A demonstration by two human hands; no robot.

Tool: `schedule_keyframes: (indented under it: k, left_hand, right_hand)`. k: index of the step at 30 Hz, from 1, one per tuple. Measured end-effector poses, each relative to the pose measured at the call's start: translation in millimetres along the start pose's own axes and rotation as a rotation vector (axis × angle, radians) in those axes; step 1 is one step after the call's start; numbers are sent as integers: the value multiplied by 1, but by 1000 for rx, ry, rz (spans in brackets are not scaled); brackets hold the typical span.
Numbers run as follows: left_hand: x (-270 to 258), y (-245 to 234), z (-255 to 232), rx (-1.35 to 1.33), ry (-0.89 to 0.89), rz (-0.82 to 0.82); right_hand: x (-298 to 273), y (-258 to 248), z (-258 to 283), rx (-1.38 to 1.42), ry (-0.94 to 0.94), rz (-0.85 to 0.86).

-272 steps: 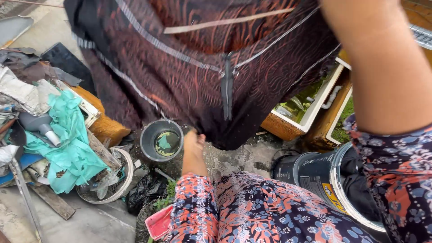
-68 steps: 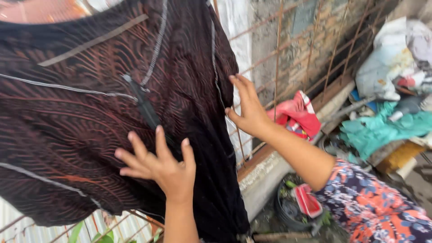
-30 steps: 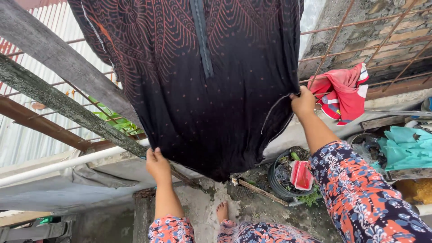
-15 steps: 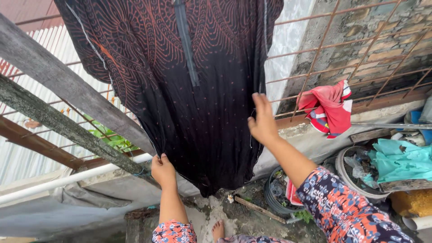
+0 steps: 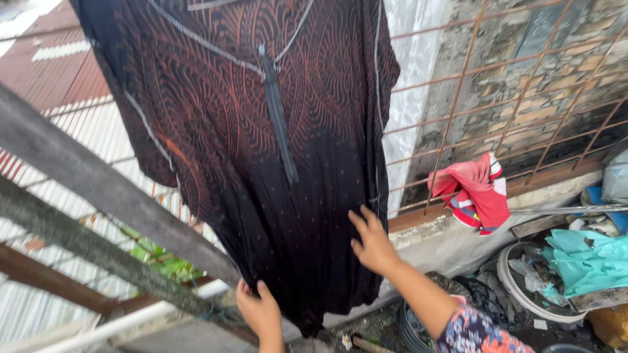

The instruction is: Hanging wet laundry items onto clothes hangers and a clothesline in an outdoor area.

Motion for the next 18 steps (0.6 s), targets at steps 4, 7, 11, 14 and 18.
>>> schedule_keyframes:
  k: [4, 7, 11, 14, 18]
  left_hand:
    - [-50, 8, -31, 131, 153, -135]
    - [-66, 22, -90, 116, 543, -37]
    - [-50, 86, -81, 354, 584, 441]
    - [-27, 128, -62, 370, 494, 695]
    - [-42, 163, -85, 392, 526, 617]
  right_hand:
    - [-13, 31, -19, -40, 108, 144]
    - [-3, 37, -25, -97, 172, 167]
    - [7, 46, -34, -112, 193, 124]
    - [-1, 48, -41, -183, 225, 132]
    - [-46, 19, -36, -134, 101, 5]
Point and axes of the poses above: each hand's wrist, its own x-axis towards the middle knuckle, its own y-axis out of the palm, z = x × y, the point moved 8 cm from there along x, towards the middle knuckle, and after that the axes turned 2 degrees about -x, right-handed, at the moved point
